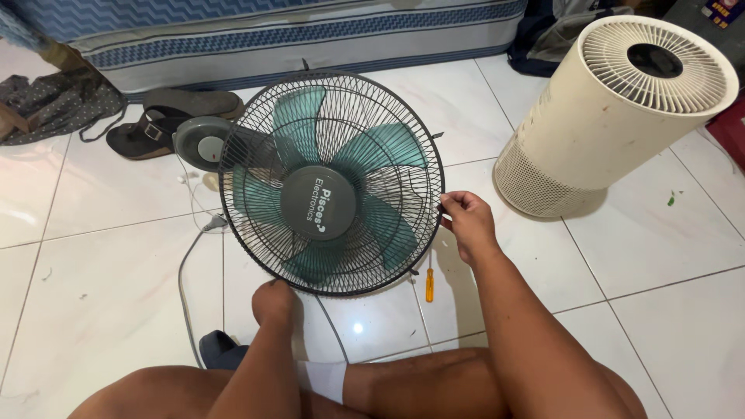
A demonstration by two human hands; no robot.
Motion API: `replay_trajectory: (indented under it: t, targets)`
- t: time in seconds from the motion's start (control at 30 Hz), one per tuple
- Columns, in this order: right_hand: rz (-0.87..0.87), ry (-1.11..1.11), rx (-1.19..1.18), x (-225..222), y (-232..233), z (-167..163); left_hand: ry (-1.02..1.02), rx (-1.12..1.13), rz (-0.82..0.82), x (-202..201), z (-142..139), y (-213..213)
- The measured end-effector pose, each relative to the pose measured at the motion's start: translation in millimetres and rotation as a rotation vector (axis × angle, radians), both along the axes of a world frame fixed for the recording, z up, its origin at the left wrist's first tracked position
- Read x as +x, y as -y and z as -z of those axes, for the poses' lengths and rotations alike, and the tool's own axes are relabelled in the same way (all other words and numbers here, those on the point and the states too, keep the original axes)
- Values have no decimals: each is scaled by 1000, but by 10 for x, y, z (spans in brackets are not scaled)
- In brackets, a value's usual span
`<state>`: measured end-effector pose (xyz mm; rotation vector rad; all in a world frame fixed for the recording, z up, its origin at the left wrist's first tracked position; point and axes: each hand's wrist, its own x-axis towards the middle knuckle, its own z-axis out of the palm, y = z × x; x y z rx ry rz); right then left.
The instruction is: The person disassembles a white cylindrical air purifier and a green table fan. They remove the top cover of the purifier, then use a screwdriver to detach the front grille of the fan and unscrew the central hub to access the blades.
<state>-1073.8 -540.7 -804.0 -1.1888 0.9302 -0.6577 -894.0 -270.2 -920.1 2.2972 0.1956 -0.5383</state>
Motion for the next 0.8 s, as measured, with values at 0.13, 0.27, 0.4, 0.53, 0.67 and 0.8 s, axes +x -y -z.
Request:
replay_trajectory:
  t: [0.13,0.27,0.4,0.53,0.67,0.8]
  targets:
    - [27,-3,3,5,38,-3,-58,29,8,-76,13,47]
    - [50,4,-5,5,62,-13,-185,-166,-114,-99,-6,42]
    - [76,-4,-26,17,77,-31,-259,-232,-130,-107,-40,38]
    - [101,36,-61,49,41,-48,-103,-150,-198,-48,-88,86]
    - [122,-23,-254,67,-41,-57,133,-194,-359,193,-265,155]
    - [121,-99,-430,76,-114,-63,-39,-645,-308,592,-649,139]
